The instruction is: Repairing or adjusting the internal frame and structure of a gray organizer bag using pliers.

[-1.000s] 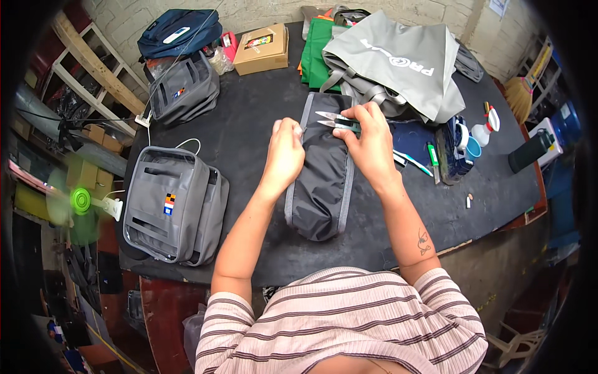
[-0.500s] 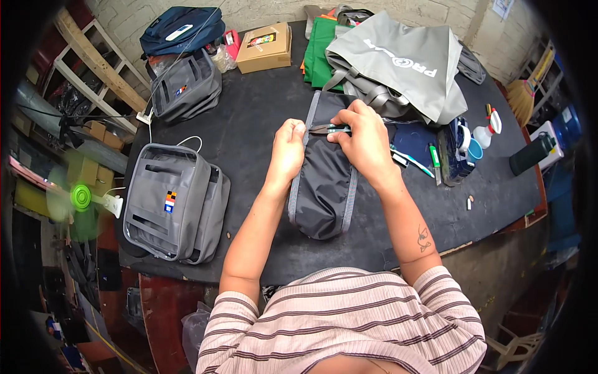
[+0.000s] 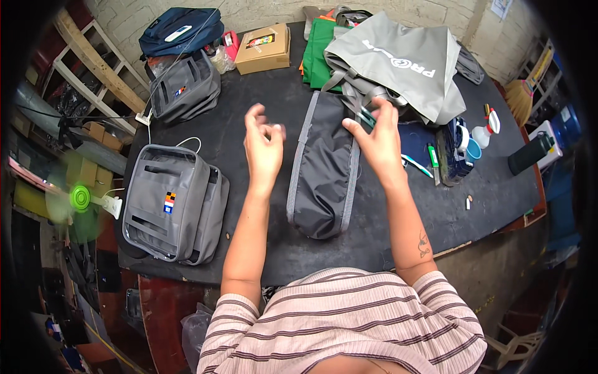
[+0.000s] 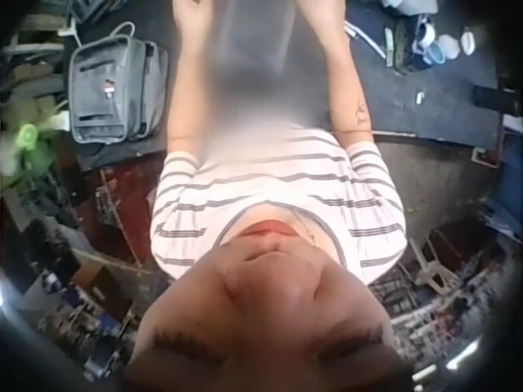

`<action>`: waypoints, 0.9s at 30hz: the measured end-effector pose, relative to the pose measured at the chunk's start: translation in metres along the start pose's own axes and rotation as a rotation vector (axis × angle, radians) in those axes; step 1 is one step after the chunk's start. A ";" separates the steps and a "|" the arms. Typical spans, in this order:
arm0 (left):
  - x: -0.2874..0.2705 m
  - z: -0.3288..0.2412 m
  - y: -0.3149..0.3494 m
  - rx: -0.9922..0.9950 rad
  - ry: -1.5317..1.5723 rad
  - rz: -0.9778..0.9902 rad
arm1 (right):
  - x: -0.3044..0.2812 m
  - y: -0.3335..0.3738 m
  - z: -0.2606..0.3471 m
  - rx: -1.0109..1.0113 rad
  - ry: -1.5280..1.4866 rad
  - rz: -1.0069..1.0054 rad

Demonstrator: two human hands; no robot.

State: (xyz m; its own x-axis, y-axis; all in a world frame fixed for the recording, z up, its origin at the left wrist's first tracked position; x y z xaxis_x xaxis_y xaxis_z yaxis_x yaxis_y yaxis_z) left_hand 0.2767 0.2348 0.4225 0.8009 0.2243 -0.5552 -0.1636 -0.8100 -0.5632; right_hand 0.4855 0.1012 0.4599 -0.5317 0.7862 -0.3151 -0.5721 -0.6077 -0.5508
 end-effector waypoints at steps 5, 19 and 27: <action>0.022 -0.014 0.004 -0.280 0.592 0.636 | 0.022 -0.010 -0.065 0.402 -0.540 0.321; 0.026 -0.074 0.004 0.110 0.329 0.287 | -0.001 -0.031 0.003 -0.079 -0.655 -0.044; 0.030 -0.070 -0.012 0.021 0.632 0.358 | 0.031 0.051 -0.057 0.042 -0.665 0.010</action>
Point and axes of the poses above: each hand's wrist, its own y-axis away from the middle knuckle, its own x-axis out of the palm, z = x × y, the point moved 7 cm from there along -y, towards the middle knuckle, and after that the axes turned 15 degrees about -y, right-handed, at the moved point
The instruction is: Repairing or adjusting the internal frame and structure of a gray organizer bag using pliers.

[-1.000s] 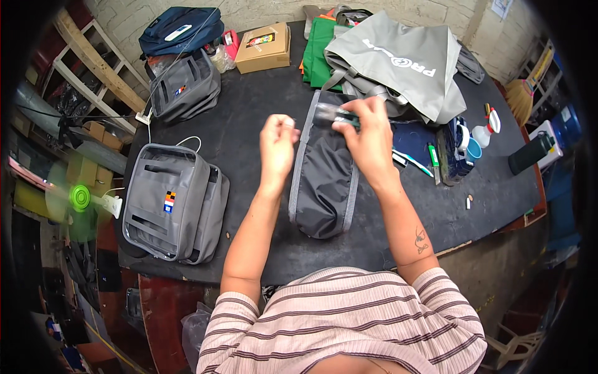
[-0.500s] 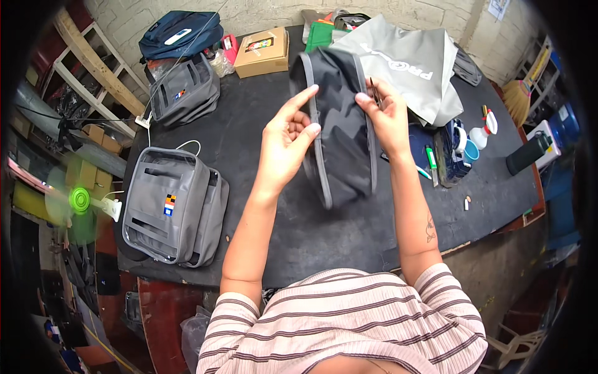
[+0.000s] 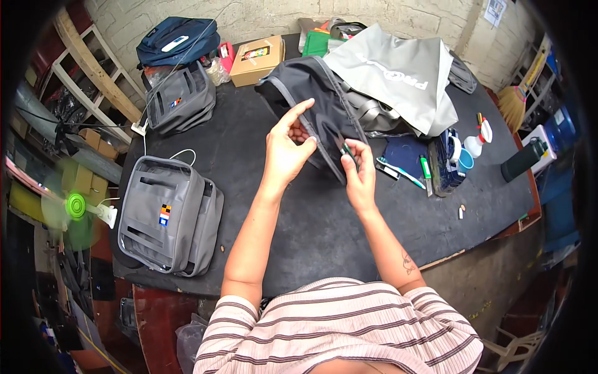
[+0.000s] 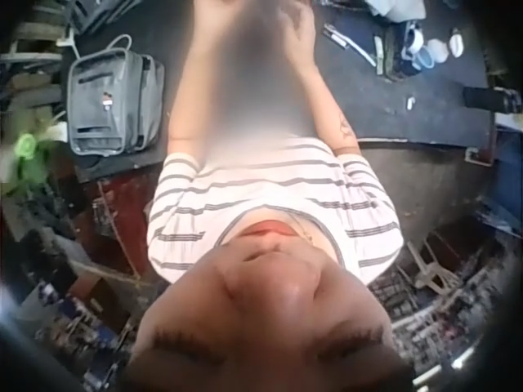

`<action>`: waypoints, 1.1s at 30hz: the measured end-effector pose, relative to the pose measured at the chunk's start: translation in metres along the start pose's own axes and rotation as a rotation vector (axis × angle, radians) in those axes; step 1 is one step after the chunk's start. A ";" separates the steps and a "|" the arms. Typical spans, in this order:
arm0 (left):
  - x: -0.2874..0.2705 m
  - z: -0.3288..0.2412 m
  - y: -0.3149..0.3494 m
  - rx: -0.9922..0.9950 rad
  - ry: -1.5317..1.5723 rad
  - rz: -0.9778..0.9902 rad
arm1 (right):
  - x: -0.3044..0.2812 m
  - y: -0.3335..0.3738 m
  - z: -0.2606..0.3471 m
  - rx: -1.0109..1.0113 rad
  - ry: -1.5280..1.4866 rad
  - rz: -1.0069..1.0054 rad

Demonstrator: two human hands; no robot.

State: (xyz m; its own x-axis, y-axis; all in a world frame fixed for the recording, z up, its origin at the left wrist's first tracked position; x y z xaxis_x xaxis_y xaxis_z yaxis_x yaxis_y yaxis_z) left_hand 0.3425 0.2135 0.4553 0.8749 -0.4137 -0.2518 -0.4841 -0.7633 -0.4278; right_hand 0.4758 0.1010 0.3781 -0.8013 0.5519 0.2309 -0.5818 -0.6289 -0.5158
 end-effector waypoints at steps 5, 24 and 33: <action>0.005 0.005 -0.004 -0.082 0.259 0.153 | 0.007 0.005 0.017 -0.115 0.129 0.052; 0.018 0.008 -0.003 -0.087 0.365 0.052 | 0.025 0.005 0.034 -0.117 0.237 -0.022; 0.015 0.010 0.000 -0.075 0.348 0.063 | 0.024 0.004 0.029 -0.079 0.147 -0.008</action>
Point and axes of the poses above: each hand's wrist, its own y-axis away from the middle knuckle, its own x-axis out of the palm, z = x × y, the point moved 7 cm from there along -y, towards the middle knuckle, and after that the axes turned 15 degrees about -y, right-handed, at the moved point
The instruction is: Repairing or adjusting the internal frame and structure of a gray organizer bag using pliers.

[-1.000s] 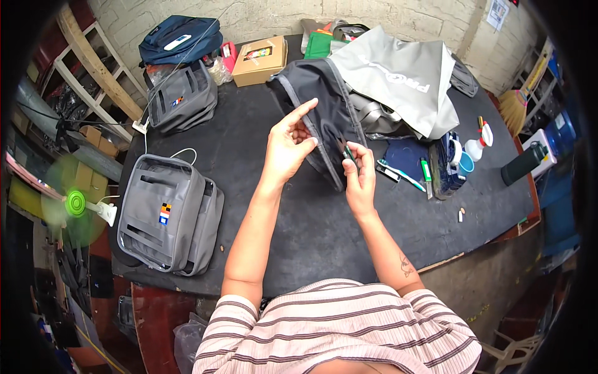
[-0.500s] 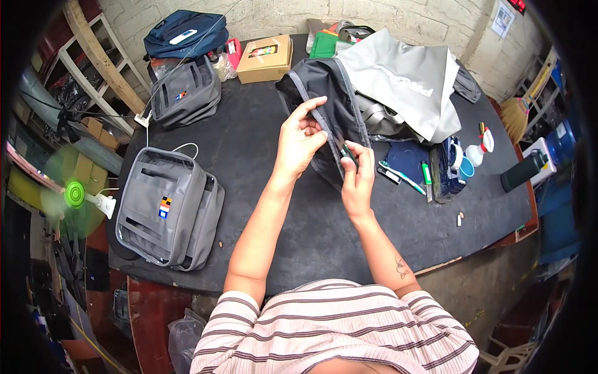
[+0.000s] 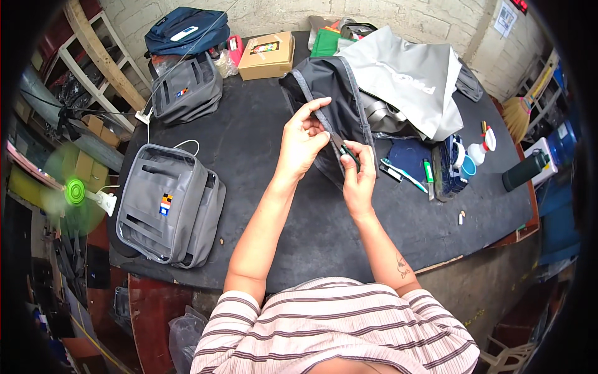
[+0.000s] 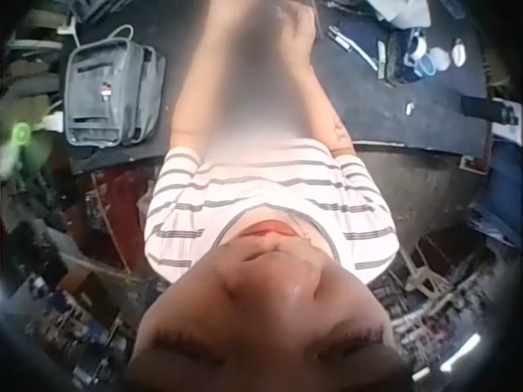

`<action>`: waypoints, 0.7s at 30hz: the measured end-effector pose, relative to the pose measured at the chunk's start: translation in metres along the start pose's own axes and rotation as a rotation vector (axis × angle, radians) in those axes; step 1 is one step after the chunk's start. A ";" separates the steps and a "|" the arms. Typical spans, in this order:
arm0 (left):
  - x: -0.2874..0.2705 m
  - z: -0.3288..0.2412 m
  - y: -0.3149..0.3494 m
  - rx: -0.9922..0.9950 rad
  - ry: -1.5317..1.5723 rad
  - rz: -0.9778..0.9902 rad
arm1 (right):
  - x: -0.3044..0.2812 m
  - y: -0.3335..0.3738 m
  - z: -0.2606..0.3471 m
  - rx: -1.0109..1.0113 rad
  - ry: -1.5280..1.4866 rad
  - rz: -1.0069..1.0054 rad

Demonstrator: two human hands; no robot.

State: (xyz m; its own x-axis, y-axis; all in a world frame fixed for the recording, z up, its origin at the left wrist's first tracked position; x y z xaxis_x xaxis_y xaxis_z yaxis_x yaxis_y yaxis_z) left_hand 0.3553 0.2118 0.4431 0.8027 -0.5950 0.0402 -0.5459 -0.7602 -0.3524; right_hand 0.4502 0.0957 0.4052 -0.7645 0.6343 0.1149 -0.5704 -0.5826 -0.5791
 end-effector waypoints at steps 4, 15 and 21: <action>0.001 0.001 0.000 0.003 -0.011 -0.003 | -0.001 -0.001 -0.007 0.008 -0.082 0.004; 0.001 -0.002 0.002 0.090 -0.068 -0.011 | -0.003 0.002 -0.010 0.042 -0.168 -0.042; 0.005 -0.004 0.007 0.070 -0.062 0.042 | -0.002 -0.010 0.016 -0.121 0.100 -0.013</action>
Point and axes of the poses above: each hand's wrist, its own y-axis away from the middle knuckle, its own x-axis out of the palm, z = x × y, the point moved 7 cm from there along -y, towards the middle knuckle, and after that the axes turned 15 degrees about -y, right-handed, at the moved point
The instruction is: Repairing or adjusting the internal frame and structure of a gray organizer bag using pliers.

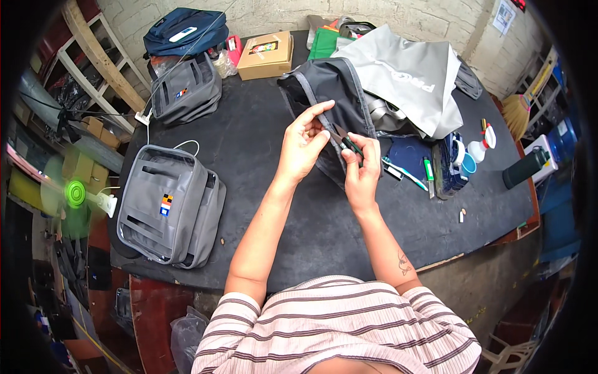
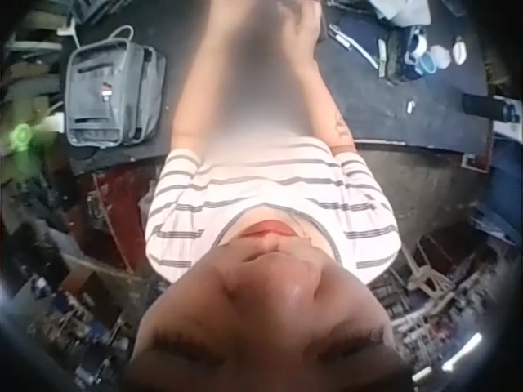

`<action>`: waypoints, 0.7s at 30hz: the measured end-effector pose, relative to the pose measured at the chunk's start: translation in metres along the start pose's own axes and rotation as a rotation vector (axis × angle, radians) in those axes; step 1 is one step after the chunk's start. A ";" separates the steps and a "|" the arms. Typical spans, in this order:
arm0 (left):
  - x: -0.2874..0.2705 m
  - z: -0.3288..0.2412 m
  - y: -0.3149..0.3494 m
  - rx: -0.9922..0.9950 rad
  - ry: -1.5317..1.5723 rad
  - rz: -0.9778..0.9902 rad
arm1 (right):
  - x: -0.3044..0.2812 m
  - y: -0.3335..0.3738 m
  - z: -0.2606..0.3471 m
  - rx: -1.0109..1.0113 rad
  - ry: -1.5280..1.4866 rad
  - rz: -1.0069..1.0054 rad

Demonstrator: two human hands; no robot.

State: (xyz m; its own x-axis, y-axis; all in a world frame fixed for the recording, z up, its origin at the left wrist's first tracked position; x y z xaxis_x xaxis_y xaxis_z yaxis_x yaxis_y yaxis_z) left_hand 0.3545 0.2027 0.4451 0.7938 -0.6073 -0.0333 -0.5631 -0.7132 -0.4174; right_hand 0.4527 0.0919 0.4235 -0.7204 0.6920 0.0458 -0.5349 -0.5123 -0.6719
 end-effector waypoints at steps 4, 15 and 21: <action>0.000 -0.002 0.002 0.005 -0.008 0.020 | 0.006 -0.008 0.012 -0.071 0.072 0.039; -0.002 0.001 0.005 0.010 0.006 0.007 | 0.003 -0.006 -0.005 0.087 -0.090 0.059; -0.002 -0.003 0.009 -0.005 -0.136 -0.043 | -0.024 0.020 -0.034 0.214 -0.560 -0.255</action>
State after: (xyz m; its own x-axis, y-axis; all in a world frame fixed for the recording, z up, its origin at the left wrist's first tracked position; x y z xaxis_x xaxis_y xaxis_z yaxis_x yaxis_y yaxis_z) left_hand 0.3470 0.1963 0.4441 0.8407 -0.5236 -0.1381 -0.5290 -0.7396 -0.4161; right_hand 0.4744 0.0823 0.3840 -0.6494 0.4654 0.6014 -0.7541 -0.4966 -0.4298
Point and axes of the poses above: each hand's wrist, its own y-axis away from the middle knuckle, its own x-axis out of the palm, z = x × y, the point moved 7 cm from there along -y, towards the middle knuckle, and after that the axes turned 15 degrees about -y, right-handed, at the moved point
